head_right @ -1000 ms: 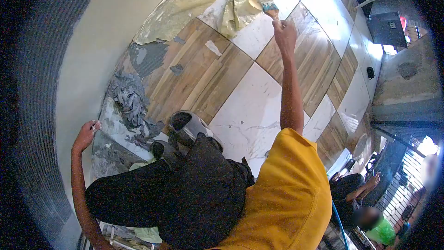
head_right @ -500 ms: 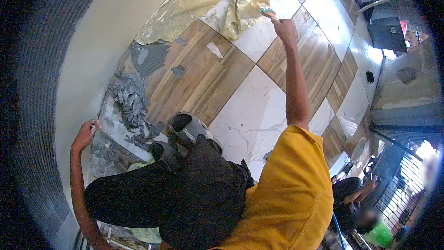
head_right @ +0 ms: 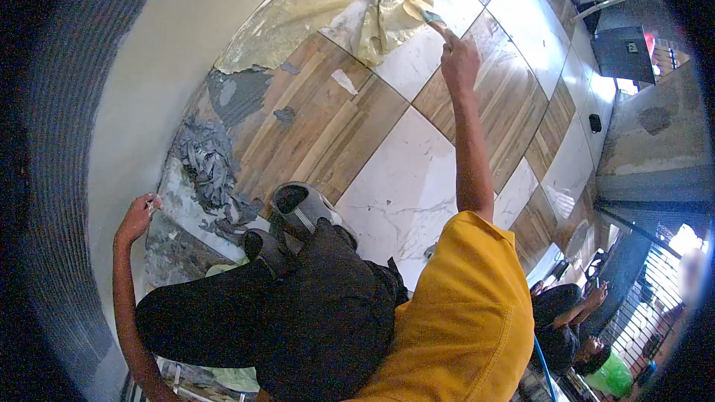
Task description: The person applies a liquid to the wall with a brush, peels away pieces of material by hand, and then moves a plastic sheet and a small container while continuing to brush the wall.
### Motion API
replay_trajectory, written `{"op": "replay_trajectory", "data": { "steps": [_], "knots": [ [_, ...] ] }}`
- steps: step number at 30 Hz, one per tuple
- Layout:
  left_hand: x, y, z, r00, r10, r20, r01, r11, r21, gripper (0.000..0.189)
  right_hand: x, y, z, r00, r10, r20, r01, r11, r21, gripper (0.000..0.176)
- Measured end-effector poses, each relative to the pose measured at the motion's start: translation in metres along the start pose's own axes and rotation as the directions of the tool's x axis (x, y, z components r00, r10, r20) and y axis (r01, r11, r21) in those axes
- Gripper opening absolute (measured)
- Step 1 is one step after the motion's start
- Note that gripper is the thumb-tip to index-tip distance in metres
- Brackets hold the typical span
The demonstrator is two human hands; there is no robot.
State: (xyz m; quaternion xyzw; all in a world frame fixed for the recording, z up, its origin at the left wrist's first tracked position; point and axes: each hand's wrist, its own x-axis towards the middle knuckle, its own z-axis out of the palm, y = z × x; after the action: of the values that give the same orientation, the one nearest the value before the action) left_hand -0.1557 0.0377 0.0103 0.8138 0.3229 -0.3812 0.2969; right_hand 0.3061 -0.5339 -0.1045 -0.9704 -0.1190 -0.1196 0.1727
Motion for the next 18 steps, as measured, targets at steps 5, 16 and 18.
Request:
{"op": "replay_trajectory", "data": {
  "steps": [5,16,18],
  "knots": [
    [-0.007,0.001,0.003,0.994,0.052,-0.101,-0.054,0.998,-0.019,0.047,0.005,-0.007,0.011,0.998,-0.054,0.028,0.058,0.982,-0.179,0.031],
    [-0.005,-0.016,0.004,0.995,0.065,-0.071,-0.068,0.997,-0.036,0.046,0.003,-0.006,0.011,0.997,-0.075,0.000,0.074,0.974,-0.213,0.035],
    [-0.007,-0.017,0.005,0.994,0.086,-0.073,-0.088,0.996,-0.020,0.046,-0.008,0.003,0.014,0.999,-0.014,-0.039,0.013,0.999,-0.029,0.034]
  ]
}}
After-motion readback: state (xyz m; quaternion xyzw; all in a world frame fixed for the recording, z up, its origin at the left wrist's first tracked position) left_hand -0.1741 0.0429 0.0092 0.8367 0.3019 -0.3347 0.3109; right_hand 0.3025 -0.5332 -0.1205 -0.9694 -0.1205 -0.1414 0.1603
